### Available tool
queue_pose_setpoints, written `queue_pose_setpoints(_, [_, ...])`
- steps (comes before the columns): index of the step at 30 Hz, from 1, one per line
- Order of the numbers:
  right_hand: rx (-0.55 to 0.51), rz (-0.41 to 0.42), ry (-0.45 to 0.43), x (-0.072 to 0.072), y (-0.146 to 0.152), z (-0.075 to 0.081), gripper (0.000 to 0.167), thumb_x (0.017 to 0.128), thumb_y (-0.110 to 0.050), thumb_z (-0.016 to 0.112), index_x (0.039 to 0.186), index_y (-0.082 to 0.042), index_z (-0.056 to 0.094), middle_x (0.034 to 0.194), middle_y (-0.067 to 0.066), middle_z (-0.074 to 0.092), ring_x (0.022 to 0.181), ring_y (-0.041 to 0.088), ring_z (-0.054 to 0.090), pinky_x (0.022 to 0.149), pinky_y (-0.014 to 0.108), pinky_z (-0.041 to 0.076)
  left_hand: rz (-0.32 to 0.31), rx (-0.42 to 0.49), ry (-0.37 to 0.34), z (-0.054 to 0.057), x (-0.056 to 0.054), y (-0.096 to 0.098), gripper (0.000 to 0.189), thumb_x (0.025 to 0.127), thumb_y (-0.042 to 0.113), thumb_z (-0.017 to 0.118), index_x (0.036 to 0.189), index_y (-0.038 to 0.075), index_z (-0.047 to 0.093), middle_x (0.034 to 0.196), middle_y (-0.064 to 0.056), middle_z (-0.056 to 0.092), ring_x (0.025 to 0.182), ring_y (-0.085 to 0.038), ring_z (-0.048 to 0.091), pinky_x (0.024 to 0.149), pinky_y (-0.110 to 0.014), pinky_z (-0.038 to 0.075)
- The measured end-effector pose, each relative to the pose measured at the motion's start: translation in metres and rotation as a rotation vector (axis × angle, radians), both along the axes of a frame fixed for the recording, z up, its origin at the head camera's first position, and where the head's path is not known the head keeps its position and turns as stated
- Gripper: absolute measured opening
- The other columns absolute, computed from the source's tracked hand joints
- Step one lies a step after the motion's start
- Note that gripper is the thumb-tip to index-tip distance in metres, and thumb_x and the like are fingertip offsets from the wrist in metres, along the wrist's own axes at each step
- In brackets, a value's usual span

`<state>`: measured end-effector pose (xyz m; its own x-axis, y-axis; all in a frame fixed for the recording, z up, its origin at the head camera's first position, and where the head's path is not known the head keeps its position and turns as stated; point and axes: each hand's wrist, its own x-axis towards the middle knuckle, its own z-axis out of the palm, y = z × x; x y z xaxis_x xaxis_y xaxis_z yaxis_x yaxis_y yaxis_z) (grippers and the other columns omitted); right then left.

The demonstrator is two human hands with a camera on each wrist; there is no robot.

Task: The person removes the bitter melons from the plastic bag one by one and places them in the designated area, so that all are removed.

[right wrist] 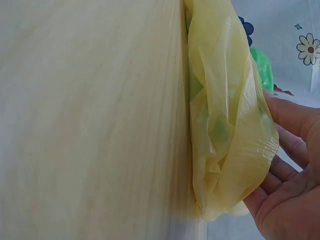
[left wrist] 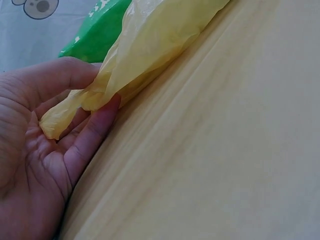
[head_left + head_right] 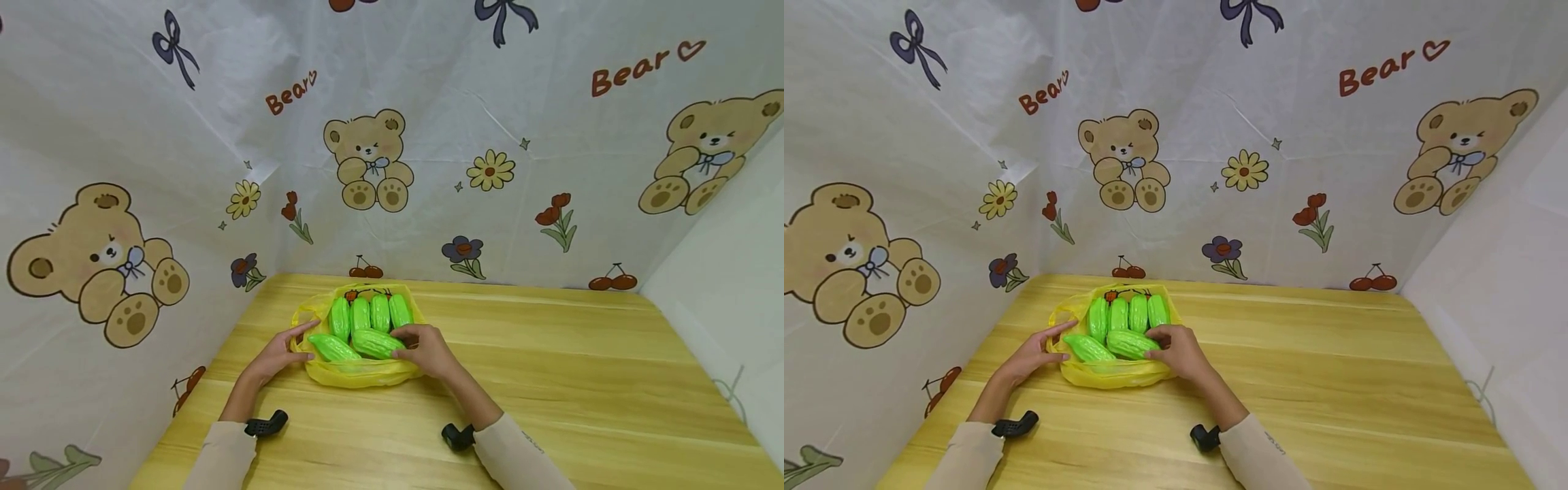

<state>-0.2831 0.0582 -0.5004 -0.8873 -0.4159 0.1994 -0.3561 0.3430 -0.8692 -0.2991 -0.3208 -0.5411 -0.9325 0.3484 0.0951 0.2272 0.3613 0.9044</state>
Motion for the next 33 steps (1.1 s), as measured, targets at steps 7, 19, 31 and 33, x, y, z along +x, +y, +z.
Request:
queue_pose_setpoints(7, [-0.025,-0.029,0.028,0.0,0.001,0.003,0.032,0.087,-0.011,0.08,0.119,-0.01,0.075,0.113,0.005,0.073,0.097,0.02,0.067,0.08,0.033,0.056,0.004,-0.003,0.022,-0.002,0.0,0.001,0.074,0.086,0.008,0.08,0.152,0.007,0.047,0.155,-0.018,0.043,0.113,-0.025,0.036,0.099,-0.039,0.029])
queue_pose_setpoints(19, [-0.075,-0.057,0.01,0.002,0.002,0.011,0.034,0.089,-0.01,0.078,0.122,-0.016,0.074,0.119,0.0,0.072,0.104,0.021,0.066,0.082,0.033,0.056,0.001,0.015,0.023,-0.002,0.002,0.001,0.074,0.088,0.009,0.079,0.154,0.01,0.046,0.149,-0.016,0.047,0.107,-0.025,0.034,0.088,-0.03,0.033])
queue_pose_setpoints(31, [-0.099,-0.053,0.051,0.003,0.008,0.027,0.036,0.089,-0.01,0.077,0.124,-0.015,0.074,0.121,0.001,0.072,0.108,0.021,0.065,0.089,0.043,0.054,-0.007,0.015,0.039,-0.003,0.002,-0.001,0.074,0.087,0.008,0.079,0.154,0.01,0.046,0.148,-0.017,0.048,0.105,-0.022,0.036,0.086,-0.028,0.034])
queue_pose_setpoints(33, [-0.103,-0.055,0.046,0.002,0.01,0.03,0.036,0.089,-0.009,0.077,0.125,-0.014,0.073,0.121,0.001,0.071,0.107,0.021,0.064,0.088,0.041,0.055,-0.009,0.015,0.045,-0.002,0.002,0.0,0.074,0.087,0.008,0.079,0.154,0.009,0.046,0.148,-0.016,0.048,0.104,-0.021,0.036,0.086,-0.027,0.035])
